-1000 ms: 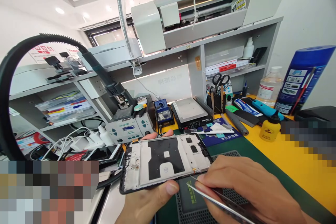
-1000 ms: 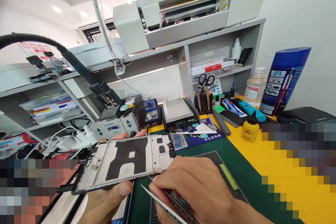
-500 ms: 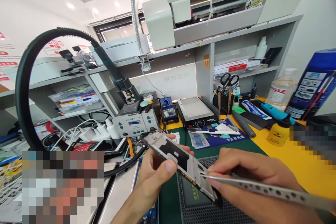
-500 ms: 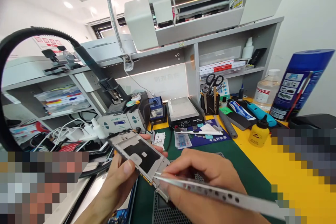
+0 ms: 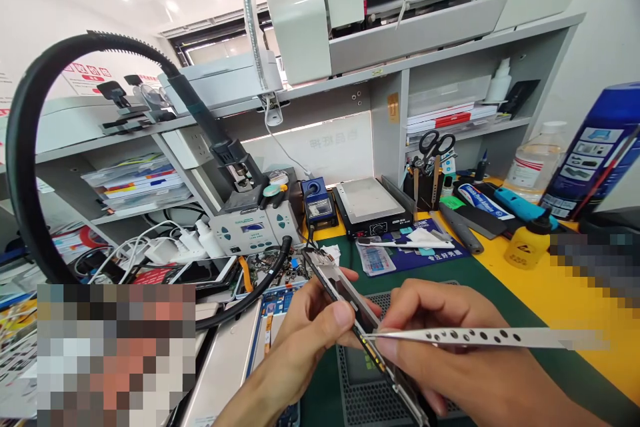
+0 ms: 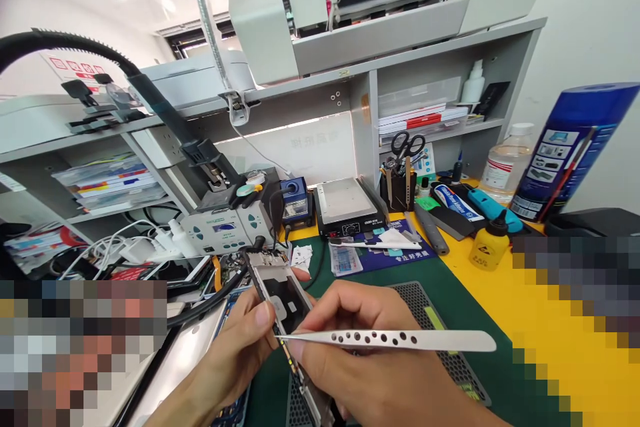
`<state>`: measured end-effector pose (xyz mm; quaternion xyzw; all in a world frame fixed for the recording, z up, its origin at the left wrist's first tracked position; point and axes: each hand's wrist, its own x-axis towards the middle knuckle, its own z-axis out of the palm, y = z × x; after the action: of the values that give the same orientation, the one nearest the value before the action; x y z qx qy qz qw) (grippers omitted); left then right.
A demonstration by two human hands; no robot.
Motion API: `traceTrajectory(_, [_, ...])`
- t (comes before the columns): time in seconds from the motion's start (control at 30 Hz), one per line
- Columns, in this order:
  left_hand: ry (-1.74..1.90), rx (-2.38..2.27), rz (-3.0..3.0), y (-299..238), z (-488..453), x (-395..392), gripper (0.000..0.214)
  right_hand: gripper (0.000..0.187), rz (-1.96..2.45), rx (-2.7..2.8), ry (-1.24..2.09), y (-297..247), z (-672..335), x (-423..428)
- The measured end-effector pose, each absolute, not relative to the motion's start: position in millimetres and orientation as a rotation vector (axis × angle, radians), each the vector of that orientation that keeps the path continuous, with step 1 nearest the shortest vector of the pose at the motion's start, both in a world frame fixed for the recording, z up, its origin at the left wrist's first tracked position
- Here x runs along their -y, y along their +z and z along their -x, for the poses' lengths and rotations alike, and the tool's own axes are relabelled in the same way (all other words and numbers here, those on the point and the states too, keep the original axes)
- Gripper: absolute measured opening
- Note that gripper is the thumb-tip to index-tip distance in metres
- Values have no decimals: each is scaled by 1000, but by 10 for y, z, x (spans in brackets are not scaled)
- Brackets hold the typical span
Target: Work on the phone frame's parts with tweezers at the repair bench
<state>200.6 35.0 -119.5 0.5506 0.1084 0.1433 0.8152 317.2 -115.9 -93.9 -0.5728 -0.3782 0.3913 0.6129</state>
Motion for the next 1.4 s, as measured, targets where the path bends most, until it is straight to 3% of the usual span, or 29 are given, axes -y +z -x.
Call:
traceTrajectory(0.73, [298,-244,-1147,-1215,-2007,-360,58,34,1386,804,903,-896,-3117,1171])
traceTrajectory(1.13, [313,-217,-1130,-1213,-1997,-363,50,26,1397,754,860,-844,-3094,1183])
traceTrajectory(1.4, [316,-225,-1141,-1236,-2013,-385,58,23,1431,759,889,-743,-3097,1221])
